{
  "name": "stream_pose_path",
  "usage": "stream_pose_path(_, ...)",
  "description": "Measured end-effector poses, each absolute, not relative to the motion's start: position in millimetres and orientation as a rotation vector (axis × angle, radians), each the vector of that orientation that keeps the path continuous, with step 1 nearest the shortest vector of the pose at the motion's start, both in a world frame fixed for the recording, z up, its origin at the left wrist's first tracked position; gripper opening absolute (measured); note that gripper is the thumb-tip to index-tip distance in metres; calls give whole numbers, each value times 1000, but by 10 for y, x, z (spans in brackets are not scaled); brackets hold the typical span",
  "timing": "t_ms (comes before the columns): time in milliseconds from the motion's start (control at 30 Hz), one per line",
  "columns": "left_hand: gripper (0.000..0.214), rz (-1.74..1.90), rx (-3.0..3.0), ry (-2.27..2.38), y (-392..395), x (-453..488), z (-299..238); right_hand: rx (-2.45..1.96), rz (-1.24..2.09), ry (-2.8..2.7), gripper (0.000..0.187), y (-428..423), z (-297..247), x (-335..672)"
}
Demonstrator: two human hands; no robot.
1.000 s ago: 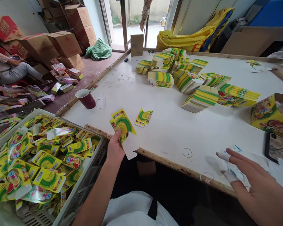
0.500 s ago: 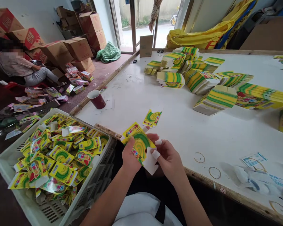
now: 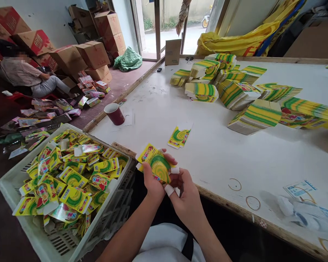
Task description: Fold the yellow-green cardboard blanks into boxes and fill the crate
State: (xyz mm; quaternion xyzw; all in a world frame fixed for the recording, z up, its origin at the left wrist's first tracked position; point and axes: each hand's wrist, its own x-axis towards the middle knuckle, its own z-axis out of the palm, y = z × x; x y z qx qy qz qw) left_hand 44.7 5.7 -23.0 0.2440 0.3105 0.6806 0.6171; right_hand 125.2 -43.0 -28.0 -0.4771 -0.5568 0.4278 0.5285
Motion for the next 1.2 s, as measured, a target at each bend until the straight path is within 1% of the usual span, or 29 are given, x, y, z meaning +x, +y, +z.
stream_pose_path(100,61,1538,503,671,68,466,-192,-984,1310,-1195,28,-418,-232,1284)
stream_pose_path(167,60,1562,505,677,75,470,-190,-972,1355,-1152,32,-397,-241,1298)
stream_pose_path(233,62,1585,549,724,77,461,-205,-1021,1283,-1155,32,-358,-275,1321)
stream_pose_path(367,75,1560,654,754,66,440,-234,-1070,1135,-1133,25,-247,-312,1438)
stream_pose_path(400,73,1546,670,749,63,442,-241,-1072,1127,-1107,24,-223,-308,1474)
stream_pose_path(533,40,1502,686,803,60,445,-296,-1124,1124,-1070,20,-179,-291,1603)
stream_pose_path(567,36,1487,699,822,68,423,-311,-1138,1107,-1092,19,-176,-291,1638)
stream_pose_path(633,36,1439,787,858,99,326,-316,-1171,982,-1191,13,-172,-287,1735)
stream_pose_path(700,42,1375,920,882,145,159,-266,-1222,723,-1355,8,-163,-267,1870)
stream_pose_path(733,48,1359,989,888,168,62,-219,-1235,561,-1456,9,-158,-248,1941)
stream_pose_path(833,69,1304,1255,926,208,-163,-27,-1177,168,-1775,25,-157,-170,2076)
stream_pose_path(900,80,1144,1524,1021,197,-186,76,-1079,49,-1944,28,-176,-126,2062)
stream_pose_path(967,97,864,1753,1115,166,-102,106,-982,25,-2041,26,-204,-111,1994)
stream_pose_path(1000,102,720,1813,1147,149,-39,90,-950,26,-2058,26,-218,-120,1959)
stream_pose_path(1033,100,604,1840,1175,134,26,57,-948,30,-2043,26,-229,-141,1934)
stream_pose_path(1100,85,513,1828,1250,108,134,-39,-1036,46,-1886,24,-235,-216,1920)
stream_pose_path(1133,78,534,1810,1286,96,170,-90,-1110,97,-1758,30,-230,-266,1925)
stream_pose_path(1200,74,634,1802,1299,64,213,-174,-1219,323,-1492,55,-210,-378,1931)
